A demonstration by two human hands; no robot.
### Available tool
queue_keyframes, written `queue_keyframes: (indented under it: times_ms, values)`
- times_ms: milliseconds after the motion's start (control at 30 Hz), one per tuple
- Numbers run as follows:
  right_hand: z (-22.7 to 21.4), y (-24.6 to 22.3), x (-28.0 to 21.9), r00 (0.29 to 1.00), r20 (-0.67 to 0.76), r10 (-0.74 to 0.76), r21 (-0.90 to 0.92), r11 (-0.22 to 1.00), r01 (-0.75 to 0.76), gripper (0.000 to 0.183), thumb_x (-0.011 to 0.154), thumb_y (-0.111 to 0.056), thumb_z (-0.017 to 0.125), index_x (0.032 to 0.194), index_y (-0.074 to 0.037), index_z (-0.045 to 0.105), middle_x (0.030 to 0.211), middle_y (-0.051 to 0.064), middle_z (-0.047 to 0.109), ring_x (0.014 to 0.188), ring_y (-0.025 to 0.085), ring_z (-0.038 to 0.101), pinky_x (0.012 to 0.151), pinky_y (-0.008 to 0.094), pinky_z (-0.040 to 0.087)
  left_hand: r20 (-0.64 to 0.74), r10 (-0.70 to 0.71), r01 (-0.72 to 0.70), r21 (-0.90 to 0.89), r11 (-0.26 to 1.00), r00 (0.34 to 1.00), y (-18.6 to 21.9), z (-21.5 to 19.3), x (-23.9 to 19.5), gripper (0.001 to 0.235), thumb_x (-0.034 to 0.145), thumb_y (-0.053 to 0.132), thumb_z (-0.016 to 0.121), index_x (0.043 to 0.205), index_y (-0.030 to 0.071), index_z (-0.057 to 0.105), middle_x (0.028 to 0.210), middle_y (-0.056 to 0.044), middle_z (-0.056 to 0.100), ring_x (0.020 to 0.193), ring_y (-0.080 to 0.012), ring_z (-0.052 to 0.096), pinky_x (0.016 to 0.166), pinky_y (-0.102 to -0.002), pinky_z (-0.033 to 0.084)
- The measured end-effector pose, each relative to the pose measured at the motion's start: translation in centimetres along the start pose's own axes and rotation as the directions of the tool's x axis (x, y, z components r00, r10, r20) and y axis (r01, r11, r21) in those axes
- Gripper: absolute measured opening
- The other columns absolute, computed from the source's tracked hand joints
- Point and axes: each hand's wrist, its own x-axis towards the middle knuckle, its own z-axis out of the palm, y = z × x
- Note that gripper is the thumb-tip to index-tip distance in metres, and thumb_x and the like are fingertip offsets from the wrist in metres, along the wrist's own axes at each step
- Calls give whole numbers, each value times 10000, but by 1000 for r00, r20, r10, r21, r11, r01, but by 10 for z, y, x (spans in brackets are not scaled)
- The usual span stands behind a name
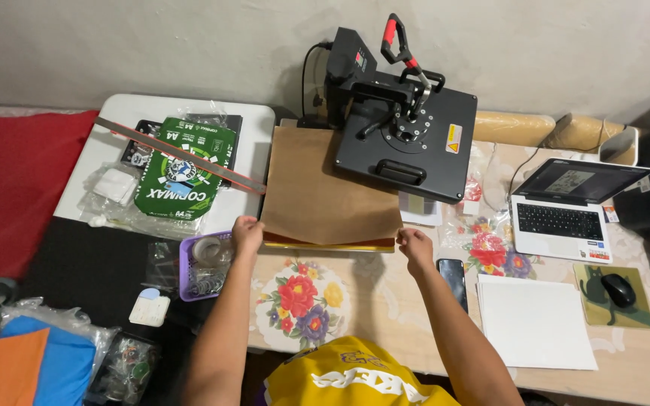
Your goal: The person operates a heat press machine, lowering the handle to press a white sheet placed on a brown backing. They then lift the press, remove the white sheet, and place it on a nearby table before returning to the press.
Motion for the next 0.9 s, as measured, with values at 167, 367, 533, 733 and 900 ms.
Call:
queue_keyframes:
  times_ms: [167,367,533,733,900]
  values:
    - [-6,-85,-72,1000,13,-28,187,982,25,115,991,-156,761,1063,-66,769,860,2,645,749,104,699,719,232,619,-9,179,-177,-206,962,984,74,-30,-32,255,904,222,749,1155,196,780,1007,-13,816,994,-198,702,898,-372,519]
    - [-69,-77,-157,994,-11,-109,398,912,104,74,974,-122,727,941,-67,690,783,29,510,726,145,587,737,280,533,-74,357,-359,-357,862,931,90,-101,-175,160,951,88,664,1062,84,780,902,-73,703,924,-170,590,851,-344,492]
    - [-158,-5,-236,968,189,-163,497,867,49,176,1074,-169,604,903,-129,588,770,-23,525,646,110,478,611,244,379,-235,457,-512,-314,799,858,-27,-132,-279,139,972,41,607,907,99,715,849,1,671,807,-148,608,778,-294,487]
    - [-159,58,-280,981,97,167,251,950,-186,120,930,-25,552,834,-81,507,811,59,416,742,210,376,669,380,287,-172,-60,40,-118,992,983,-153,-117,-291,128,990,110,722,923,69,822,821,-70,760,760,-211,657,767,-373,517]
    - [-153,73,-285,836,38,548,-424,766,-483,225,928,-171,698,885,9,827,859,167,732,784,249,613,707,366,443,-37,-263,264,228,937,964,-218,-106,-259,245,973,332,668,1038,189,856,1023,-96,863,990,-342,781,907,-462,563]
